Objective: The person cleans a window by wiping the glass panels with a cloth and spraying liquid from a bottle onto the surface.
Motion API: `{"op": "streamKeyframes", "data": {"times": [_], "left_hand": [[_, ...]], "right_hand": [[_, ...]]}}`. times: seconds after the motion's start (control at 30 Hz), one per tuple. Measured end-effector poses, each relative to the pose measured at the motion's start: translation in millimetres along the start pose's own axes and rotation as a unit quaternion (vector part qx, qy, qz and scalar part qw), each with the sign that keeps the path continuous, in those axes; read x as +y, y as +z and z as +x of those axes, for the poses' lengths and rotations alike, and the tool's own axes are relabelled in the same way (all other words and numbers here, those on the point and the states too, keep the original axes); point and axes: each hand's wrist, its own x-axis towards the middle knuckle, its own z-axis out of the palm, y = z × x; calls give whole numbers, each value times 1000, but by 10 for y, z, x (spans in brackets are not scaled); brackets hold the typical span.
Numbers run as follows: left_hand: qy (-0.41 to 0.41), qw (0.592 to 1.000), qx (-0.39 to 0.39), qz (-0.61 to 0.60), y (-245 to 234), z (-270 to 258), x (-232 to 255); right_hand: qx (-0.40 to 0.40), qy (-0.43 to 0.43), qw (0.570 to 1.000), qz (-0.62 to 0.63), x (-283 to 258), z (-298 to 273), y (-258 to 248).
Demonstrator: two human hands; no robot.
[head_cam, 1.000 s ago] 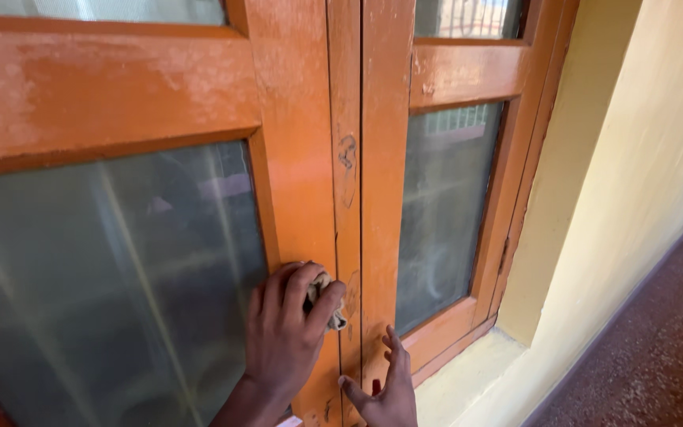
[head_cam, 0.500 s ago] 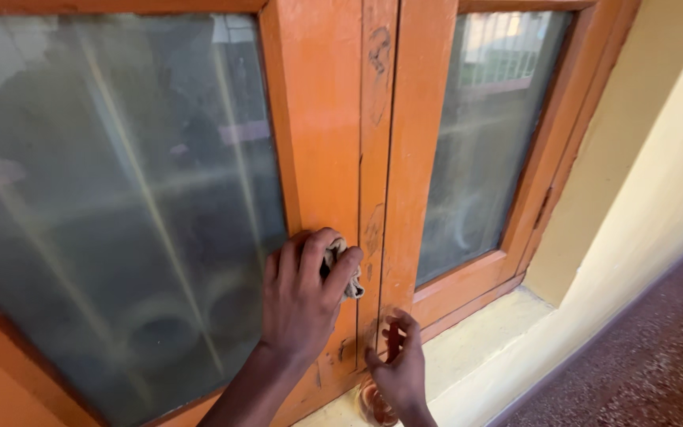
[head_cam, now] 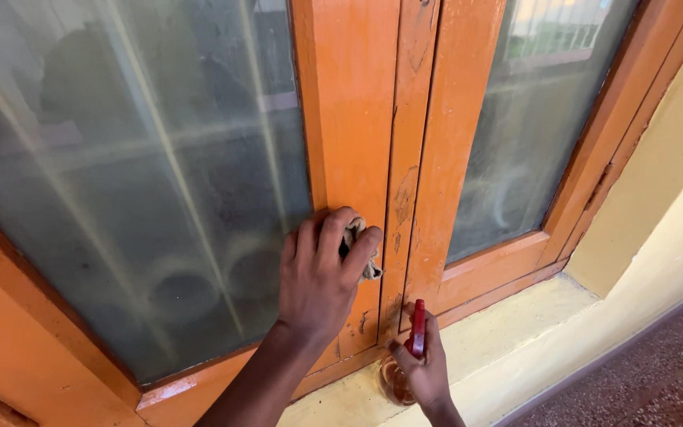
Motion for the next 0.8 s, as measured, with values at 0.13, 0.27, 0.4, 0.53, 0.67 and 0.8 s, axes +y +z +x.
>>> {"op": "streamKeyframes", "data": {"times": [0.13, 0.27, 0.4, 0.53, 0.67, 0.8], "left_hand": [[10, 1000, -3, 5, 19, 12, -13], [10, 1000, -6, -2, 42, -6, -25], [8, 1000, -3, 5, 70, -26, -4], [1, 1000, -5, -3, 62, -28, 26], [-14, 1000, -15, -14, 19, 6, 50], [-48, 997, -39, -36, -114, 69, 87]], "right_hand": [[-10, 7, 1000, -27, -46, -51, -6], [31, -35, 994, -101, -50, 20, 48], [52, 23, 991, -124, -4, -8, 61], [63, 6, 987, -145, 34, 46, 61], [76, 10, 985, -154, 199, 48, 84], [67, -31, 993, -92, 413, 121, 76]]}}
